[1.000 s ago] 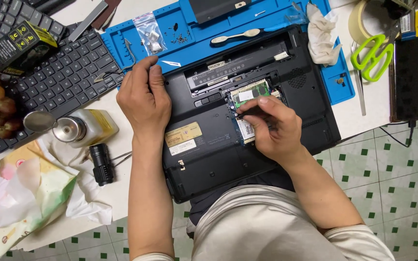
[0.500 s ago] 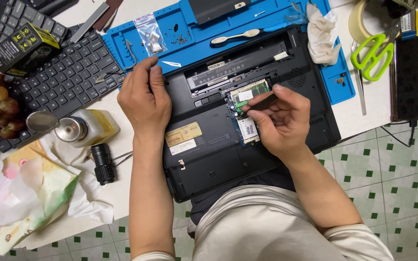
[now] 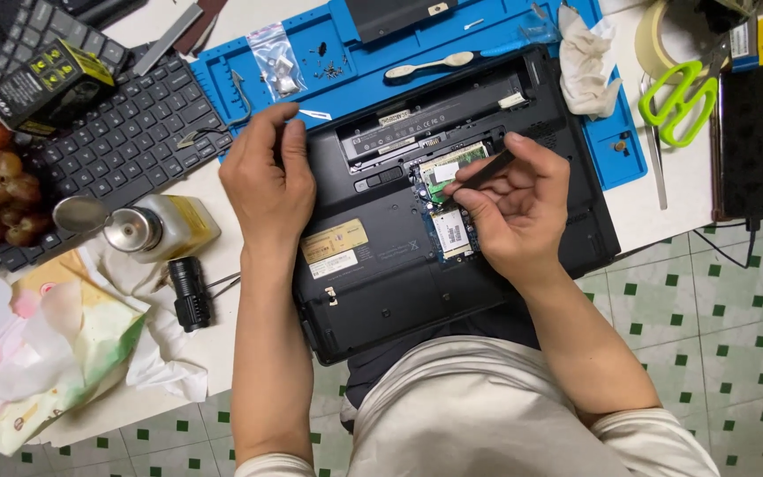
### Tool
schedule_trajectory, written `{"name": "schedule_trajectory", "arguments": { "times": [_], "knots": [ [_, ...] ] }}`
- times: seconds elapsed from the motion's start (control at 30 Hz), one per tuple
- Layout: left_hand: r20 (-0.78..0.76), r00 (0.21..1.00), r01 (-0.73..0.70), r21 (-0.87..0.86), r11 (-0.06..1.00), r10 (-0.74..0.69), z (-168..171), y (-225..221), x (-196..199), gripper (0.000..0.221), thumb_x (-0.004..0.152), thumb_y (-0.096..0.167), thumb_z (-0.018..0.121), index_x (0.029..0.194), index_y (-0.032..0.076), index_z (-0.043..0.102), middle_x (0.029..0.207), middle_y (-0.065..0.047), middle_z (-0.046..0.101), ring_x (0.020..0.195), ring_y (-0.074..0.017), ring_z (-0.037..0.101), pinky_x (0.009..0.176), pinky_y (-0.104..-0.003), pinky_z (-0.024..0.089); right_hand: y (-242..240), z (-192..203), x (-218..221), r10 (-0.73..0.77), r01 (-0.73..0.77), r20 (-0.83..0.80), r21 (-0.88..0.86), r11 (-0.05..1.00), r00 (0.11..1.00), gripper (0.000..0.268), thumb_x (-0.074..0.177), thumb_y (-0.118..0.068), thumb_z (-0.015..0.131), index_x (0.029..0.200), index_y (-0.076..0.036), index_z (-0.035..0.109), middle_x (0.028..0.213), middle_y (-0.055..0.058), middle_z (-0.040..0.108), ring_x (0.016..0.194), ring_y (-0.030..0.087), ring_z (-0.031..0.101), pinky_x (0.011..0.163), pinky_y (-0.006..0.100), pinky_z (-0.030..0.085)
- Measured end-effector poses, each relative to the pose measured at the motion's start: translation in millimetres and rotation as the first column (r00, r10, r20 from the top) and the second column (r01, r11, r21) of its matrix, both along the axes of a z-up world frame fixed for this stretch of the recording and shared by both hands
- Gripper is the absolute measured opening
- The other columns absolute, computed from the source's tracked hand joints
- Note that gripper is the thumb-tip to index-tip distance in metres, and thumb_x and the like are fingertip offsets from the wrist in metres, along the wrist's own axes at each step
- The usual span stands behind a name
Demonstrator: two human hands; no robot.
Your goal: Cleaning internal motherboard components with a brush and installing a Wi-Fi card into a laptop.
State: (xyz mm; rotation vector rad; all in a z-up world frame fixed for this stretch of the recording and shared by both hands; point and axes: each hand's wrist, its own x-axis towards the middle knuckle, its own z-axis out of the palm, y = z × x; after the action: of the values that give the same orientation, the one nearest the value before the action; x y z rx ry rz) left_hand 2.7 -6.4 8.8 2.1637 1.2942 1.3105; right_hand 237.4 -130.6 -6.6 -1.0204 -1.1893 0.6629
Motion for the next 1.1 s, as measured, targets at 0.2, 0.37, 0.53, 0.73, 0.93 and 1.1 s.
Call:
{"name": "schedule_trajectory", "arguments": {
  "times": [0.2, 0.37, 0.53, 0.73, 0.93, 1.1],
  "knots": [
    [0.037, 0.988, 0.152, -0.154, 0.976, -0.148, 34.6, -11.6, 3.2, 0.012, 0.1, 0.002, 0.068, 0.109, 0.009, 0.074, 0.091, -0.011, 0.073, 0.09, -0.04, 0.073, 0.079, -0.046, 0.058, 4.4, 2.8, 3.5, -0.006, 0.004, -0.068, -0.029, 1.0, 0.998, 0.066, 0.095, 0.017, 0.067, 0.147, -0.001, 0.032, 0.102, 0.028, 0.066, 0.089, 0.036, 0.075, 0.081, 0.043, 0.067],
    [-0.099, 0.933, 0.275, -0.429, 0.861, -0.347, 42.3, -29.8, 18.4, 0.02, 0.091, 0.007, 0.074, 0.109, 0.014, 0.076, 0.092, -0.009, 0.074, 0.094, -0.039, 0.072, 0.084, -0.051, 0.056, 4.3, 1.0, 8.1, -0.013, -0.006, -0.16, -0.115, 0.993, 0.987, 0.071, 0.095, 0.019, 0.068, 0.149, -0.006, 0.028, 0.102, 0.028, 0.065, 0.088, 0.037, 0.076, 0.078, 0.045, 0.07],
    [-0.123, 0.858, 0.331, -0.61, 0.72, -0.498, 29.9, -49.7, 43.4, 0.03, 0.083, 0.012, 0.078, 0.113, 0.014, 0.076, 0.091, -0.009, 0.074, 0.096, -0.0412, 0.072, 0.087, -0.054, 0.055, 5.4, 2.1, 12.8, -0.008, -0.028, -0.231, -0.153, 0.988, 0.973, 0.072, 0.097, 0.018, 0.065, 0.15, -0.009, 0.026, 0.103, 0.025, 0.065, 0.09, 0.035, 0.076, 0.078, 0.046, 0.071],
    [-0.11, 0.851, 0.354, -0.603, 0.715, -0.514, 35.2, -59.6, 65.0, 0.024, 0.085, 0.017, 0.077, 0.107, 0.008, 0.077, 0.086, -0.01, 0.074, 0.089, -0.0402, 0.073, 0.08, -0.051, 0.057, 6.4, -6.3, 18.7, -0.001, -0.052, -0.328, -0.154, 0.987, 0.945, 0.076, 0.095, 0.017, 0.066, 0.152, -0.011, 0.024, 0.103, 0.025, 0.064, 0.088, 0.037, 0.076, 0.076, 0.047, 0.072],
    [-0.124, 0.857, 0.344, -0.585, 0.735, -0.5, 38.3, -60.1, 73.7, 0.012, 0.091, 0.021, 0.073, 0.095, 0.011, 0.079, 0.084, -0.01, 0.076, 0.086, -0.04, 0.073, 0.074, -0.047, 0.058, 5.0, -1.9, 20.8, -0.031, -0.021, -0.398, -0.126, 0.992, 0.917, 0.078, 0.091, 0.015, 0.069, 0.152, -0.009, 0.025, 0.1, 0.023, 0.066, 0.085, 0.035, 0.076, 0.074, 0.044, 0.072],
    [-0.206, 0.86, 0.276, -0.581, 0.765, -0.466, 52.6, -38.2, 80.7, 0.008, 0.085, 0.02, 0.077, 0.091, 0.015, 0.078, 0.085, -0.01, 0.076, 0.09, -0.0408, 0.073, 0.076, -0.049, 0.058, -17.9, 30.5, 40.2, -0.27, 0.276, -0.232, -0.006, 0.961, 0.935, 0.088, 0.086, 0.02, 0.071, 0.151, -0.01, 0.022, 0.098, 0.03, 0.063, 0.082, 0.042, 0.076, 0.077, 0.049, 0.071]
  ]
}}
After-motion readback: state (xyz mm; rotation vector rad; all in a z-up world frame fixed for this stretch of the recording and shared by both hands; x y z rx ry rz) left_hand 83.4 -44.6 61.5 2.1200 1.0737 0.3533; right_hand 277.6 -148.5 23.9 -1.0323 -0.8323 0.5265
